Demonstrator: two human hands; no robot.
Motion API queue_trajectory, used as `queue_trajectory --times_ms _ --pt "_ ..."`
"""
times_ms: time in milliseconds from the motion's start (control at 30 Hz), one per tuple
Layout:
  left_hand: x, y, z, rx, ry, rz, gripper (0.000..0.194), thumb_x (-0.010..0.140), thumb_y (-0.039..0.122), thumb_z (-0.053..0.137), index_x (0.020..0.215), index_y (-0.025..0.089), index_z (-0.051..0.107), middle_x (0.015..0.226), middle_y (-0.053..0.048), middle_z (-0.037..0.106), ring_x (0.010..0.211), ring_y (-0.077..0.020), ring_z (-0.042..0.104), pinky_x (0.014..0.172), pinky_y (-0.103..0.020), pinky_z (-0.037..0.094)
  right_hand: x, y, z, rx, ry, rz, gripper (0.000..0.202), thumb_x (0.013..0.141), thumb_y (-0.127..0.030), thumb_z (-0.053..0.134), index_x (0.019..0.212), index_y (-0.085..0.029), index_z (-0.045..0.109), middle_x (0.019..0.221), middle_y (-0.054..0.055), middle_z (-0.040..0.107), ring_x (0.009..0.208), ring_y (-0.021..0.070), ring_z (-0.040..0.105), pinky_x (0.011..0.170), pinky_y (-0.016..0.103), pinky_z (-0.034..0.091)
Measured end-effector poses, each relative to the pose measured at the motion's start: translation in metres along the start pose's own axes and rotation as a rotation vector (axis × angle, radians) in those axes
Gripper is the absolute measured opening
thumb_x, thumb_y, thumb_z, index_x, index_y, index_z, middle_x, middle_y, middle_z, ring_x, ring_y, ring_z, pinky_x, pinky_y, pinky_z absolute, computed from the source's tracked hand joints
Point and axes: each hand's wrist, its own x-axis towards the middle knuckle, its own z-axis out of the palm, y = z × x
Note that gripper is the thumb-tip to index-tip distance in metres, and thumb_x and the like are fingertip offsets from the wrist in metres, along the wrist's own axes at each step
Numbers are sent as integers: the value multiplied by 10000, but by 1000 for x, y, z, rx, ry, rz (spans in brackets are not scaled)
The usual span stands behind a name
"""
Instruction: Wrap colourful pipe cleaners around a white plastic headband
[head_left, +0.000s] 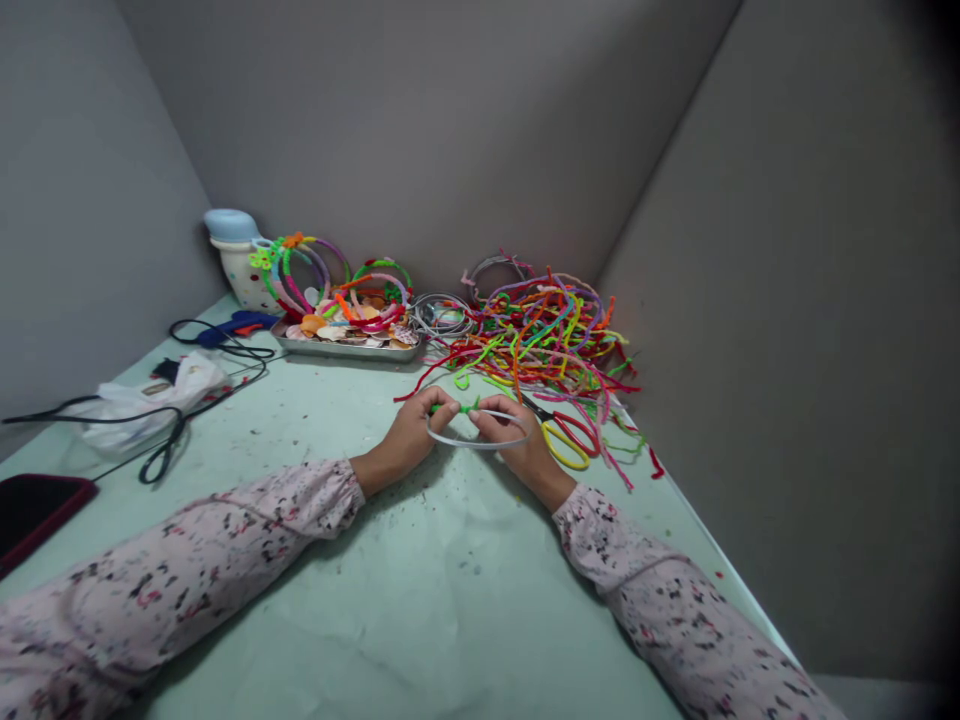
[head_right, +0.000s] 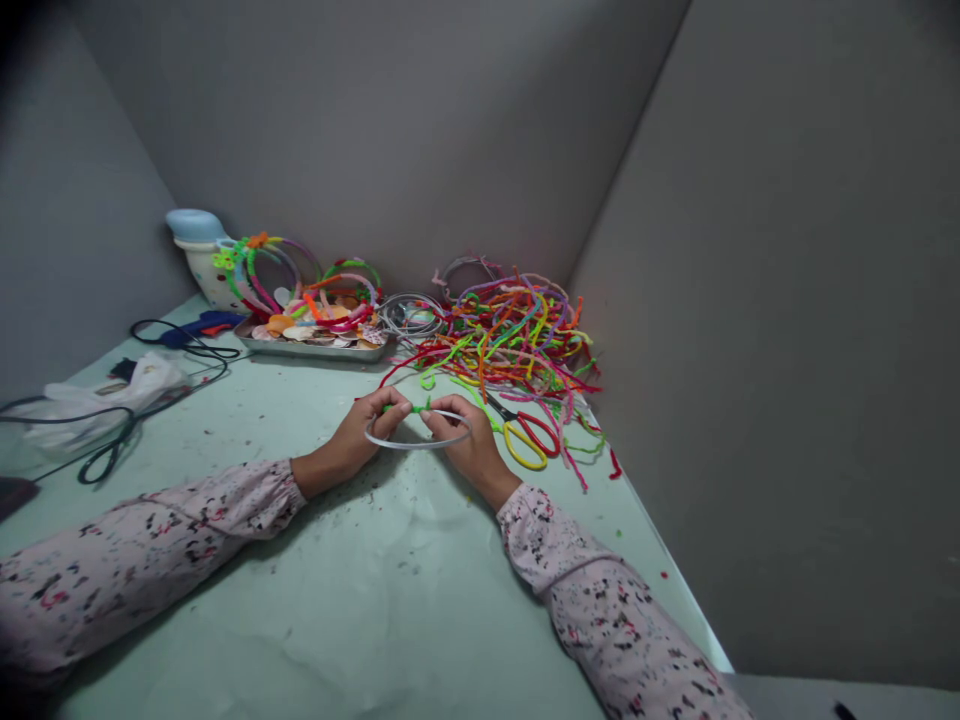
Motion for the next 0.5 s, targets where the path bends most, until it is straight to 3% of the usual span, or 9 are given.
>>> queue_trajectory --times_ms 500 --pt "-3 4 1 -11 -22 35 206 854 343 548 763 157 547 650 27 483 602 -112 423 590 -231 340 1 0 -1 74 -19 36 193 767 -362 647 691 -197 580 565 -37 549 540 108 484 537 236 380"
